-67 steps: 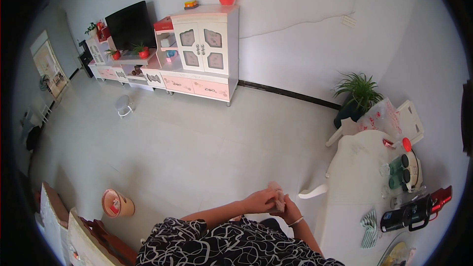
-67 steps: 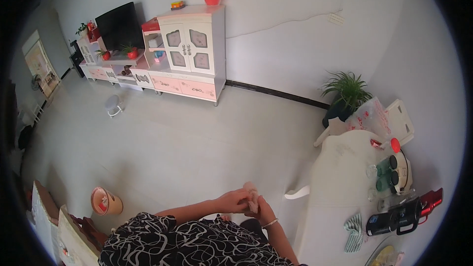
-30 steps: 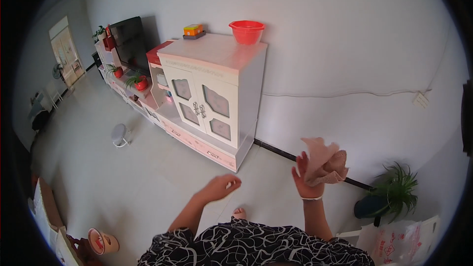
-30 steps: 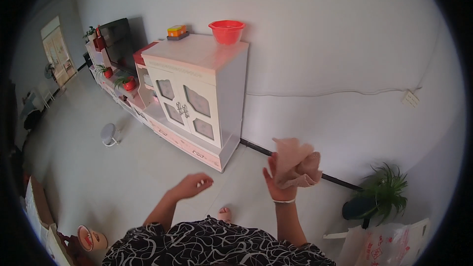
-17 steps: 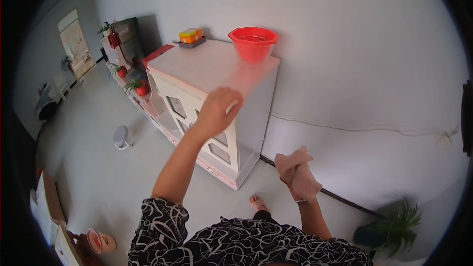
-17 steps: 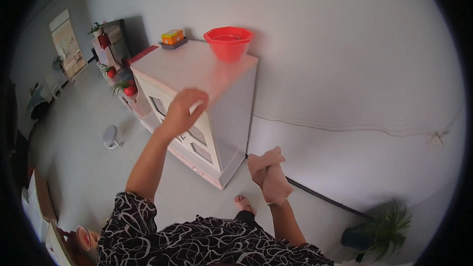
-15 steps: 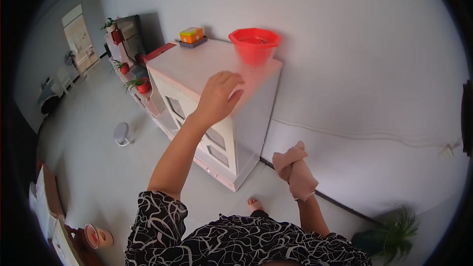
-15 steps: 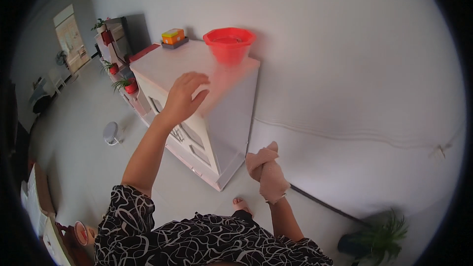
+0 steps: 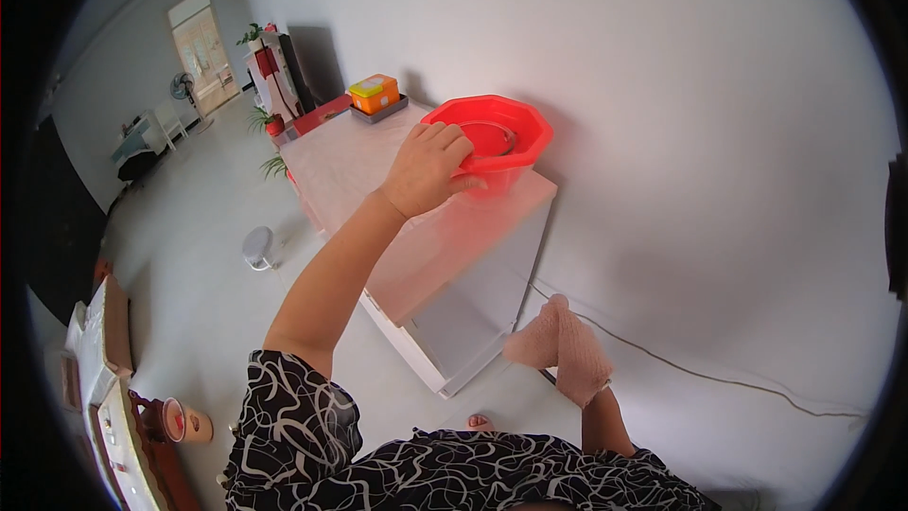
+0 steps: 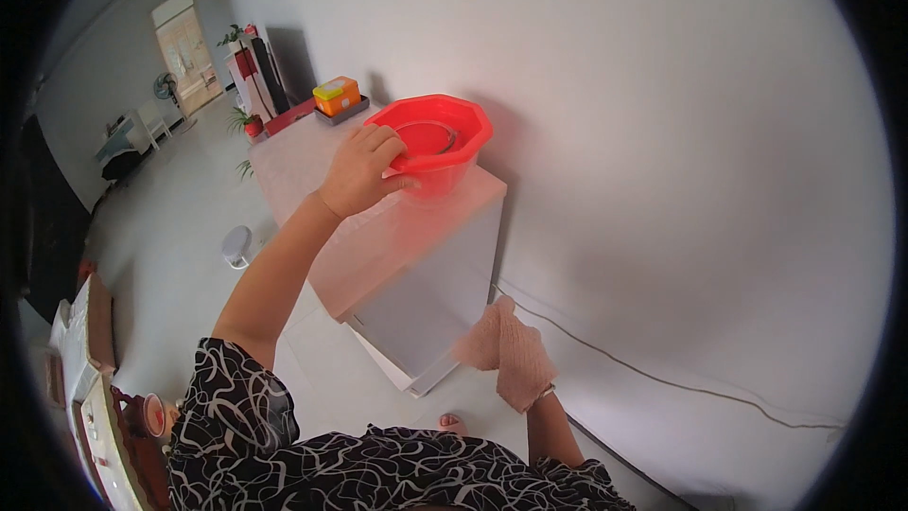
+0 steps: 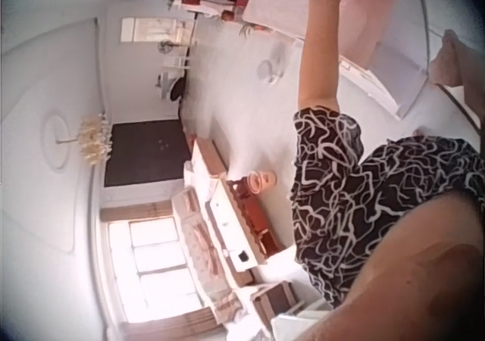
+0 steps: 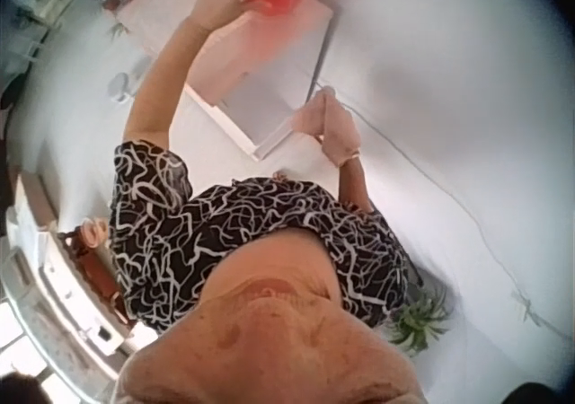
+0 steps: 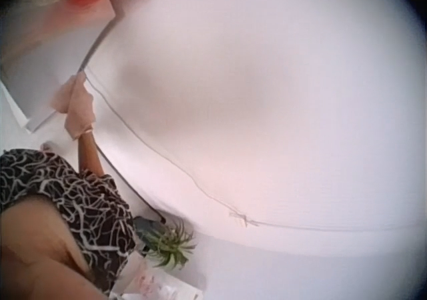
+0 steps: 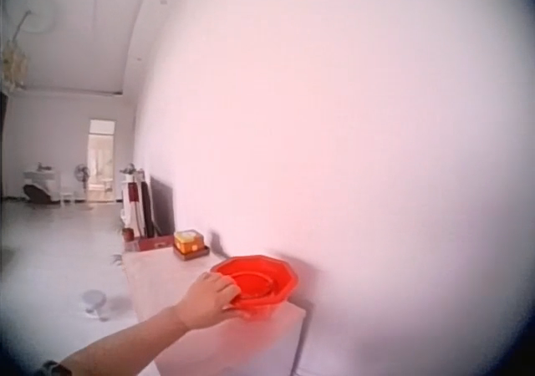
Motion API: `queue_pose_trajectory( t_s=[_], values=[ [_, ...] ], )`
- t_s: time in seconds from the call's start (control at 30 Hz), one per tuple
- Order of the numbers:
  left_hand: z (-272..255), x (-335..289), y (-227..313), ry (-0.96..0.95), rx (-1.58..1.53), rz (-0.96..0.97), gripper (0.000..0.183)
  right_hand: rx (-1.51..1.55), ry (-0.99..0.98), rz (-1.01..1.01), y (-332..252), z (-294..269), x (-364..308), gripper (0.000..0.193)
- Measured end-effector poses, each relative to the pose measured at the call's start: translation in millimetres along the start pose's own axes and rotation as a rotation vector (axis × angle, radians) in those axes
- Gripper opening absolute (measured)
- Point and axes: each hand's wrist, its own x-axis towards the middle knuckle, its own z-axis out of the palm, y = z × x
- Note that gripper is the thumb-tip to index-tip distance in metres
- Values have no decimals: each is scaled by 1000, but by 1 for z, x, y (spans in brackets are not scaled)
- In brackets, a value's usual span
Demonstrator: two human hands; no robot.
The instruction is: The person wipes a small pink organizer container, a glass pitcher, and a glass cup with a cloth by hand.
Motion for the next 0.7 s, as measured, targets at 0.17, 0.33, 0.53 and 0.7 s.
queue_pose_trajectory(
  t_s=[0.17, 0.33, 0.53, 0.7],
  values=[
    [16, 4, -7, 129, 51, 165, 35, -60, -26, -10, -9, -7, 25, 23],
    [23, 14, -10, 269, 65, 215, 37, -69, -27, -55, -20, -11, 41, 18],
    [15, 10, -3, 264, 123, 233, 38, 1, 3, -131, -15, -11, 54, 18],
    [8, -4, -10, 234, 124, 246, 39, 183, 136, -265, -11, -14, 54, 19]
  ],
)
